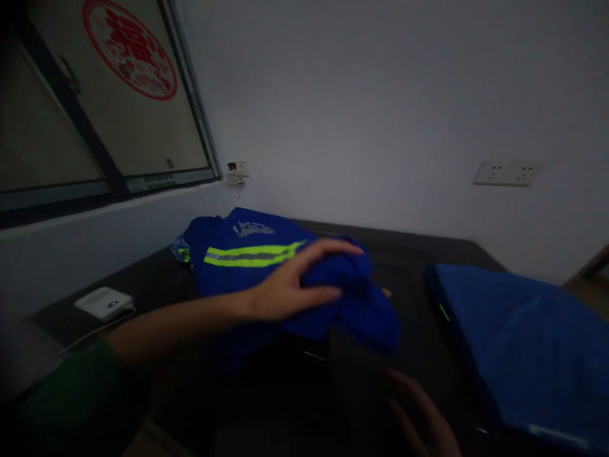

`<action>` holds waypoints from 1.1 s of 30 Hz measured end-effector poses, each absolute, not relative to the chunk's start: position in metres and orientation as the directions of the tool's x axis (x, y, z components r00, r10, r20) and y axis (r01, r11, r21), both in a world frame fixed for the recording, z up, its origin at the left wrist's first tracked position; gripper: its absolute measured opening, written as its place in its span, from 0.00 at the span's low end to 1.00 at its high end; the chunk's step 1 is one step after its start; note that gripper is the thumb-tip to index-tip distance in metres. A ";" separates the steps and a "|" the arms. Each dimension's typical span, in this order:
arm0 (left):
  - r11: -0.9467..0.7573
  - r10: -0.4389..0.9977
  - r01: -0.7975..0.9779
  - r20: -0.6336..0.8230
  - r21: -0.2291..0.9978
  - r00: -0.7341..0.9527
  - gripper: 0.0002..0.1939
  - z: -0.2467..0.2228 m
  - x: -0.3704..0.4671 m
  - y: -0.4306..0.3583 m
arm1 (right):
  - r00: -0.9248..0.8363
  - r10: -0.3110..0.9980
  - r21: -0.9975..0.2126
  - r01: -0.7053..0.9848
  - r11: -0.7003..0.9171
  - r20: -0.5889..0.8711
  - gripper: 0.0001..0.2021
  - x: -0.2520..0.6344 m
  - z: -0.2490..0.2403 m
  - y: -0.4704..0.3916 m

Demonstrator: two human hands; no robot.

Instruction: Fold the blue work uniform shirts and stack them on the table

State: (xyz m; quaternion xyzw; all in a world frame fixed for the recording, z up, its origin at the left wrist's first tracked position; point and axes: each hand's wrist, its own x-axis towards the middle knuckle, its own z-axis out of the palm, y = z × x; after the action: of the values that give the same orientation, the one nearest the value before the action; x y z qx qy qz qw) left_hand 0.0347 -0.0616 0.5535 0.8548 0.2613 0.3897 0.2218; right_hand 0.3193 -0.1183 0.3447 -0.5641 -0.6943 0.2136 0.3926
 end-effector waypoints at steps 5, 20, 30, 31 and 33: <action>-0.529 0.412 0.162 0.085 0.833 0.907 0.36 0.465 0.059 -0.108 | 0.367 0.901 -0.919 0.385 0.081 0.233 0.22 0.348 0.369 -0.116; -0.198 0.919 0.969 0.316 -0.146 0.235 0.34 0.373 -0.285 -0.050 | -0.700 0.523 0.048 0.619 0.784 0.487 0.22 0.241 0.367 -0.105; -0.403 0.911 0.839 0.243 0.366 0.332 0.17 0.343 -0.256 -0.007 | -0.600 0.709 -0.161 0.710 0.685 0.370 0.14 0.248 0.358 -0.071; -0.408 0.912 0.806 0.241 0.429 0.333 0.16 0.350 -0.245 -0.010 | -0.553 0.760 -0.258 0.723 0.641 0.341 0.14 0.258 0.368 -0.076; -0.442 0.897 0.745 0.260 0.499 0.359 0.15 0.371 -0.220 -0.021 | -0.465 0.843 -0.433 0.723 0.538 0.270 0.16 0.278 0.394 -0.090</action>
State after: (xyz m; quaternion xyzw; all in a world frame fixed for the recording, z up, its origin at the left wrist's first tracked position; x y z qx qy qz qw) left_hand -0.2204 -0.0208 0.3710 0.8105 0.5065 0.2534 0.1493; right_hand 0.2779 -0.0903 0.3936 -0.4629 -0.8459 0.1299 0.2309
